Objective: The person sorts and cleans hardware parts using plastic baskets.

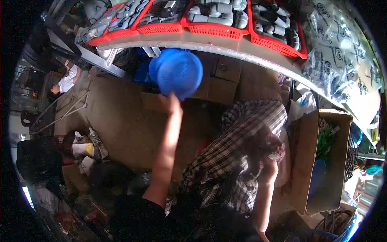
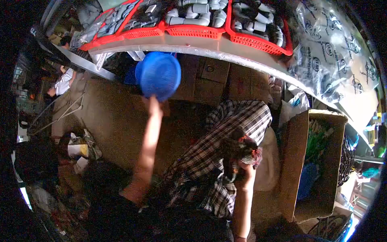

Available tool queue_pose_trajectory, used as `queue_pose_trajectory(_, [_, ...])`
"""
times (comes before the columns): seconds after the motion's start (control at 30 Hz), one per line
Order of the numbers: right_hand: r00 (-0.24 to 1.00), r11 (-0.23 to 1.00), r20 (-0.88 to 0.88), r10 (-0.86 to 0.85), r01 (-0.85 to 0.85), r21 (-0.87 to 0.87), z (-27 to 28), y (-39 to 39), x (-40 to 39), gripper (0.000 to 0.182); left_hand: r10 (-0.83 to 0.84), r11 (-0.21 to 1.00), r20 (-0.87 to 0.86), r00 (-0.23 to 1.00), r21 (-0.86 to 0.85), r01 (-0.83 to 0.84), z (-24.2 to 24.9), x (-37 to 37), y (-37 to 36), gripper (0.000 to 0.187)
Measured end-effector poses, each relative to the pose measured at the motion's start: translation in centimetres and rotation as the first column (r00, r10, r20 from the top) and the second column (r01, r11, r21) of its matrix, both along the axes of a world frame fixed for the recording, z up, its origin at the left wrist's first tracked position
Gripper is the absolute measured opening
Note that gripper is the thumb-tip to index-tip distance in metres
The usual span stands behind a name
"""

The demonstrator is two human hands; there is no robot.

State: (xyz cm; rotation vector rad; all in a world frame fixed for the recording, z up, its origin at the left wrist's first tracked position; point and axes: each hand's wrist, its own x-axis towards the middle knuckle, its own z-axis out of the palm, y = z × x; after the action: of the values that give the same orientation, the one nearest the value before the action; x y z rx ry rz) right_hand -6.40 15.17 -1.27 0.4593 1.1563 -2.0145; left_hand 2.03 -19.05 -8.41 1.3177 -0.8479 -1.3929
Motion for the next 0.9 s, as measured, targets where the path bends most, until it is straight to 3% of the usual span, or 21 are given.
queue_pose_trajectory(0.03, [0.996,0.998,-0.077,0.047,-0.050,-0.029,0.2,0.5,-0.1,0.038,0.079,0.996,0.062,0.995,-0.048,-0.076,-3.4,1.4,-3.0,0.035])
queue_pose_trajectory(0.07, [0.998,0.998,-0.054,0.014,-0.017,-0.057,-0.4,1.3,-0.5,0.036,0.061,0.996,0.139,0.988,0.049,-0.068,-0.2,1.5,-3.1,0.034])
queue_pose_trajectory(0.1, [0.999,0.996,-0.029,-0.019,0.016,-0.083,-1.1,2.0,-0.7,0.035,0.008,0.993,0.157,0.988,0.119,-0.027,-1.3,2.5,-5.2,0.034])
queue_pose_trajectory(0.13, [0.996,0.996,-0.033,-0.088,0.089,0.013,1.3,0.8,-0.3,0.033,-0.114,0.969,-0.063,0.992,0.212,0.125,-1.5,4.0,-8.1,0.034])
queue_pose_trajectory(0.17, [0.998,0.997,-0.002,-0.071,0.071,0.012,0.0,2.9,-0.5,0.033,-0.208,0.919,-0.291,0.934,0.269,0.289,-1.5,4.8,-9.8,0.035])
queue_pose_trajectory(0.23, [0.994,0.987,0.001,-0.113,0.112,0.113,-1.1,4.6,-0.4,0.034,-0.128,0.963,-0.271,0.954,0.197,0.184,0.1,3.8,-9.7,0.037])
queue_pose_trajectory(0.27, [0.989,0.979,-0.039,-0.139,0.143,0.145,-1.2,5.3,-0.5,0.035,-0.088,0.994,-0.079,0.993,0.061,0.093,0.1,3.2,-9.8,0.042])
queue_pose_trajectory(0.3, [0.983,0.969,-0.078,-0.165,0.176,0.176,-1.3,5.9,-0.6,0.036,-0.033,0.971,0.248,0.968,-0.224,0.090,0.1,2.6,-9.3,0.047])
queue_pose_trajectory(0.33, [0.975,0.956,-0.118,-0.188,0.209,0.205,-1.4,6.3,-0.6,0.037,0.118,0.863,0.519,0.847,-0.475,0.171,0.0,1.9,-8.5,0.053])
queue_pose_trajectory(0.37, [0.955,0.961,-0.160,-0.249,0.265,0.083,-0.3,6.4,-0.7,0.040,0.333,0.692,0.681,0.652,-0.646,0.322,0.1,1.3,-7.8,0.059])
queue_pose_trajectory(0.4, [0.898,0.951,-0.363,-0.247,0.296,0.085,1.4,6.4,-1.0,0.045,0.317,0.595,0.803,0.505,-0.583,0.553,0.4,1.0,-7.4,0.063])
queue_pose_trajectory(0.43, [0.840,0.942,-0.480,-0.252,0.326,0.076,2.4,7.0,-1.4,0.045,0.344,0.485,0.835,0.429,-0.549,0.681,1.3,0.3,-6.4,0.060])
queue_pose_trajectory(0.5, [0.764,0.920,-0.611,-0.208,0.364,0.142,4.2,9.2,-2.2,0.046,0.266,0.386,0.919,0.290,-0.377,0.842,0.0,0.0,-7.1,0.056])
queue_pose_trajectory(0.53, [0.728,0.903,-0.662,-0.179,0.389,0.184,4.7,10.3,-2.6,0.046,0.129,0.408,0.960,0.249,-0.281,0.869,-1.9,0.1,-8.3,0.057])
queue_pose_trajectory(0.6, [0.671,0.852,-0.735,-0.095,0.437,0.288,5.7,13.3,-3.3,0.046,0.130,0.494,0.988,0.084,-0.139,0.858,-3.2,0.2,-9.5,0.060])
queue_pose_trajectory(0.63, [0.653,0.819,-0.757,-0.033,0.452,0.354,6.2,15.0,-3.8,0.046,0.123,0.535,0.992,0.000,-0.067,0.842,-3.4,0.3,-9.8,0.062])
queue_pose_trajectory(0.67, [0.634,0.773,-0.772,0.039,0.471,0.426,6.5,16.9,-4.2,0.046,0.229,0.516,0.972,-0.046,-0.081,0.853,-3.3,0.4,-10.0,0.068])
queue_pose_trajectory(0.77, [0.623,0.607,-0.733,0.275,0.479,0.634,7.2,22.5,-5.5,0.047,0.159,0.516,0.978,-0.133,0.033,0.856,-3.4,-0.4,-11.0,0.068])
queue_pose_trajectory(0.9, [0.636,0.363,-0.522,0.568,0.376,0.852,6.7,28.4,-7.7,0.047,0.035,0.496,0.963,-0.266,0.215,0.841,-2.5,-1.1,-12.5,0.067])
